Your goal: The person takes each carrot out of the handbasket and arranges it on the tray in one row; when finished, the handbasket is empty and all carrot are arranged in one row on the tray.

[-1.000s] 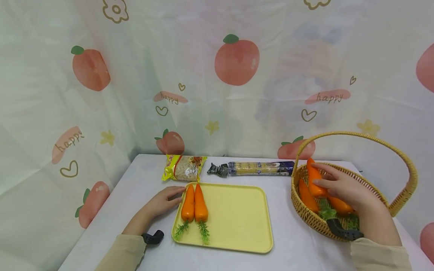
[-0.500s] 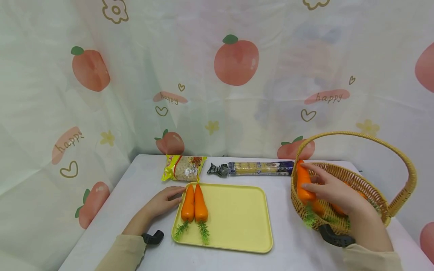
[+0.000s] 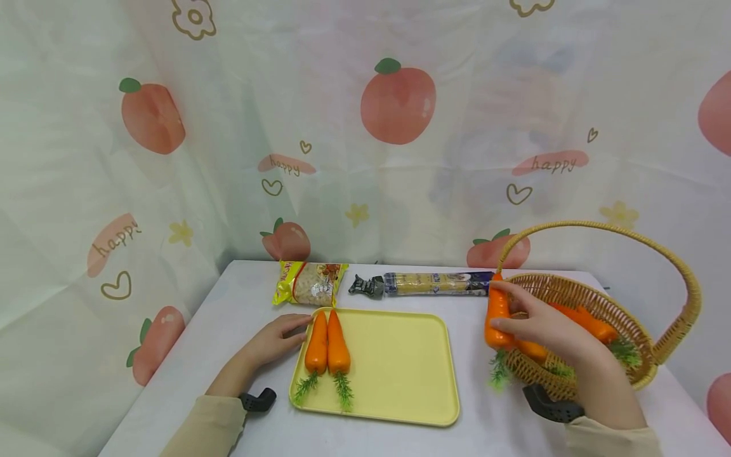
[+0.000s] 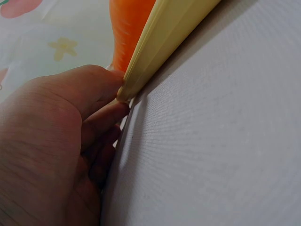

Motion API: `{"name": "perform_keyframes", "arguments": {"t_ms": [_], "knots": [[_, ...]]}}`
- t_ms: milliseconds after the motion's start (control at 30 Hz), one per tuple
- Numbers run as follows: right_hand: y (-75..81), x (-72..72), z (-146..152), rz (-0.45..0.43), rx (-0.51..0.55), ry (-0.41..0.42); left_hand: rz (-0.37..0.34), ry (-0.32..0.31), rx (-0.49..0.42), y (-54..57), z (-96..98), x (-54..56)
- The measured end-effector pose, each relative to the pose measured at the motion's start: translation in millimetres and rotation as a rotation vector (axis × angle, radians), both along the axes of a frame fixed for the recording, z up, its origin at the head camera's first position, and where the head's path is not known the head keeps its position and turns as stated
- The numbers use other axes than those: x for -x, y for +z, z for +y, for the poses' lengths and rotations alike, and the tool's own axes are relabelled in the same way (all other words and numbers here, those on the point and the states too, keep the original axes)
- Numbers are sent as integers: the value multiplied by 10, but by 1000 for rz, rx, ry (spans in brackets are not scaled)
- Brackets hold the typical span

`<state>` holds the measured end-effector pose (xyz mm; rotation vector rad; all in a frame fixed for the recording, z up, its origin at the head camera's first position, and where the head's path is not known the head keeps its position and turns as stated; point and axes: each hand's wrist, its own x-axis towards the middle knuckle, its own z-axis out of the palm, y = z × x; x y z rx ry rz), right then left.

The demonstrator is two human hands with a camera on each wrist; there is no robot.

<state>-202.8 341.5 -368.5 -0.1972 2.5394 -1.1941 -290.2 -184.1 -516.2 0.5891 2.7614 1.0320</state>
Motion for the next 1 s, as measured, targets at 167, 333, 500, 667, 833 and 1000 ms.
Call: {"name": "perform_keyframes", "arguments": {"t_ms": [167,333,500,667,833,1000], "knots": [[-39,31,-125,31,33,41,-5,4,-4,-2,-3,4],[-97,91,-249,13,69,71,-22,8,-15,4,-1,-1],[-131,142,-404,-15,82,87,-18,10,-13,15,0,2],[-179,218,-563,-23,93,108,-17,9,-9,6,0,12],[-238,287,-752,-28,106,131,-6,1,4,-24,-14,37],[-320,328,-949,-56,92,126,-10,5,1,-36,-14,40]]}}
